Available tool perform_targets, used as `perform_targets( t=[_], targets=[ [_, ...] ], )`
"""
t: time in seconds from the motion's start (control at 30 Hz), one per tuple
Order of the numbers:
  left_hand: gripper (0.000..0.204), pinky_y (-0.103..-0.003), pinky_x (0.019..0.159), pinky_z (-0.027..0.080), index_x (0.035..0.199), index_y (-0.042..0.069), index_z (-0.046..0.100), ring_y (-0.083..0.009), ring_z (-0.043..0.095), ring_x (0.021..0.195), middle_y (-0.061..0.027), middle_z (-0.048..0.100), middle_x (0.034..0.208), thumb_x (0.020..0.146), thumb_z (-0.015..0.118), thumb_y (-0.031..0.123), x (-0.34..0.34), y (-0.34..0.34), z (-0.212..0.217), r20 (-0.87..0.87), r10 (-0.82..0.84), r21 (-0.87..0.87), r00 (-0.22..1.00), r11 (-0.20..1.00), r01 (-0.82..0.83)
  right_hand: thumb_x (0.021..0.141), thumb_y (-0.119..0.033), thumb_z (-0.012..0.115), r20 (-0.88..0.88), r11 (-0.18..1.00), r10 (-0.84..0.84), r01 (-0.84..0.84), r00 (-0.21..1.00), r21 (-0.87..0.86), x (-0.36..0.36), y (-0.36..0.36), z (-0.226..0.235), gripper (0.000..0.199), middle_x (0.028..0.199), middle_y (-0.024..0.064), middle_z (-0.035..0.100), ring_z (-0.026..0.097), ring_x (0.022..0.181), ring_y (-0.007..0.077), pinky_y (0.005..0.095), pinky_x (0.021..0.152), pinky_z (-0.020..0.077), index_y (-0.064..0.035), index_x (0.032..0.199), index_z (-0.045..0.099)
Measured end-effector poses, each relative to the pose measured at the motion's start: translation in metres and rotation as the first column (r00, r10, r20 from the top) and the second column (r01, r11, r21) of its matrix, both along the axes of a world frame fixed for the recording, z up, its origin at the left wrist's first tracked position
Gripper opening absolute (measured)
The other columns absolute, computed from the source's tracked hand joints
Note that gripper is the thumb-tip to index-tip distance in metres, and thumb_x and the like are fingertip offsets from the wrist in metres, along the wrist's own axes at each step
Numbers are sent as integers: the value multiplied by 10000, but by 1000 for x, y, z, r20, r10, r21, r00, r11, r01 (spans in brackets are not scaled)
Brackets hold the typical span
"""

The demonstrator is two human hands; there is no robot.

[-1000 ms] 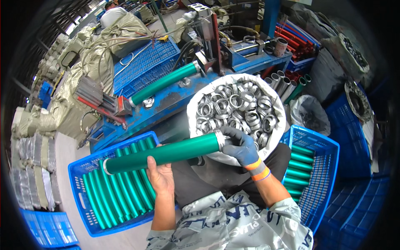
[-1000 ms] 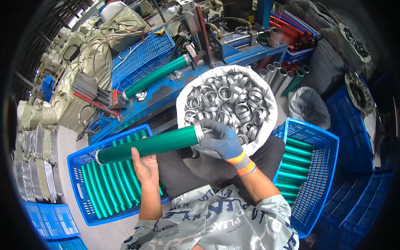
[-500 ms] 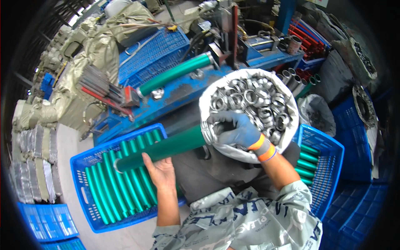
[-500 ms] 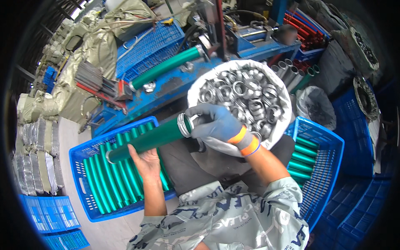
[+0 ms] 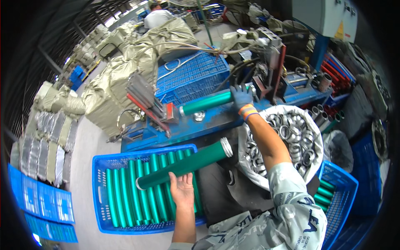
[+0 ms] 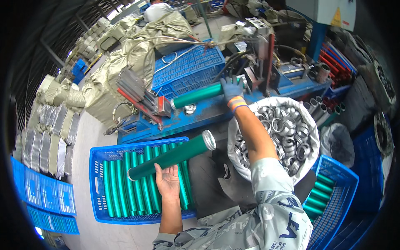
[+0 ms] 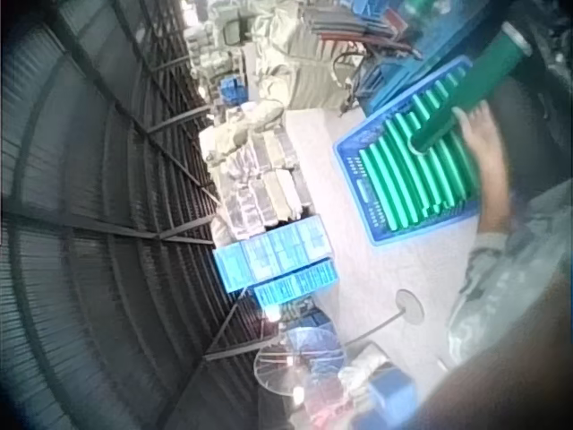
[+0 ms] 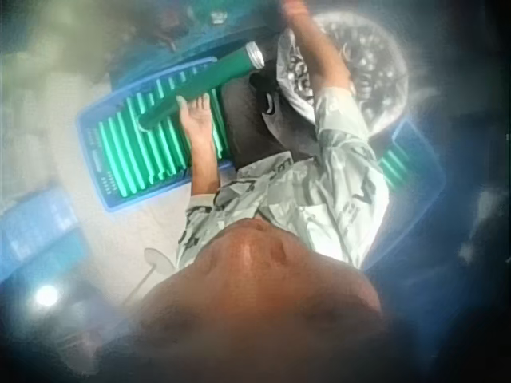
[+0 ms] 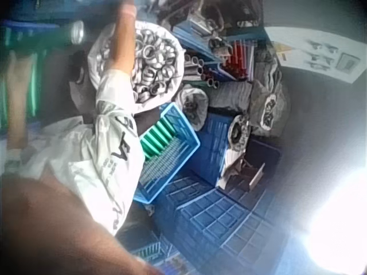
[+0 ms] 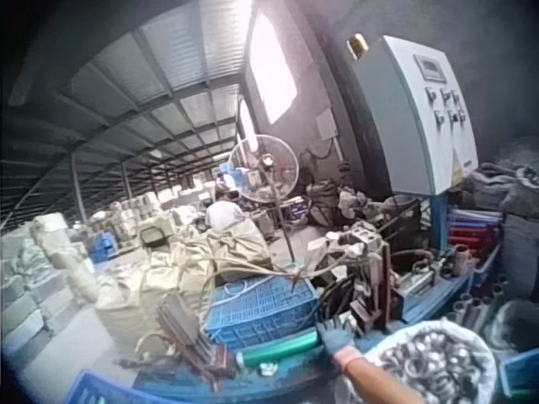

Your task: The recorder is assembling metal rings onto green cylindrical tubes in an industrial setting.

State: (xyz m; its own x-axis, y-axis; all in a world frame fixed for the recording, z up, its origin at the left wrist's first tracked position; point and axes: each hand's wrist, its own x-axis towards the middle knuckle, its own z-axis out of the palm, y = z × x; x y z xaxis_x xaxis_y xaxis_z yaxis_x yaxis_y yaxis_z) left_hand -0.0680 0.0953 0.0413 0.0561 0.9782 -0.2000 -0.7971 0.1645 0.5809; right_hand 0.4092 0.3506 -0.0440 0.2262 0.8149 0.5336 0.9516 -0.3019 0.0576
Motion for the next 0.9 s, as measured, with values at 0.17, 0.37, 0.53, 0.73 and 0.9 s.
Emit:
perform_targets(
  t=[0.17,0.37,0.53,0.73,0.9],
  targets=[
    [526,-482,1217,541,1515,23,640,-302,655,1444,-139,700,1515,1167,738,406,-28,10,-32,-138,37,-41,990,998,-43,907,-264,862,-139,842,504,-450,852,296,-68,-34,90,694,1408,174,723,660,1407,393,673,1205,466,-163,1557,643],
    [694,-641,1368,367,1710,85,497,-393,483,1639,-142,561,1716,1143,780,366,106,80,-66,-107,-237,-41,966,971,234,977,-267,819,-571,586,810,-145,136,797,-18,-242,188,798,1289,161,746,751,1083,269,378,947,610,4,1658,503],
    [749,-591,1271,525,1633,-24,511,-425,554,1562,-195,582,1652,1082,868,337,229,248,-59,-151,-88,58,985,993,98,1004,-499,815,-560,559,826,31,61,829,19,-410,171,780,1213,193,718,732,979,284,406,835,623,55,1500,580],
    [633,-572,1188,602,1497,-53,614,-427,698,1402,-262,698,1474,1055,899,299,257,336,-108,-154,-54,-172,987,985,27,1001,-641,774,-674,669,721,92,163,738,16,-554,135,913,1114,170,649,695,924,278,391,754,572,77,1520,554],
    [715,-600,1169,608,1516,-79,593,-464,709,1398,-306,698,1477,1061,880,391,250,337,-127,-245,-89,-172,965,984,47,974,-598,837,-725,661,667,313,174,682,5,-555,137,891,1087,152,701,701,833,238,363,705,588,64,1511,579]
  ],
)
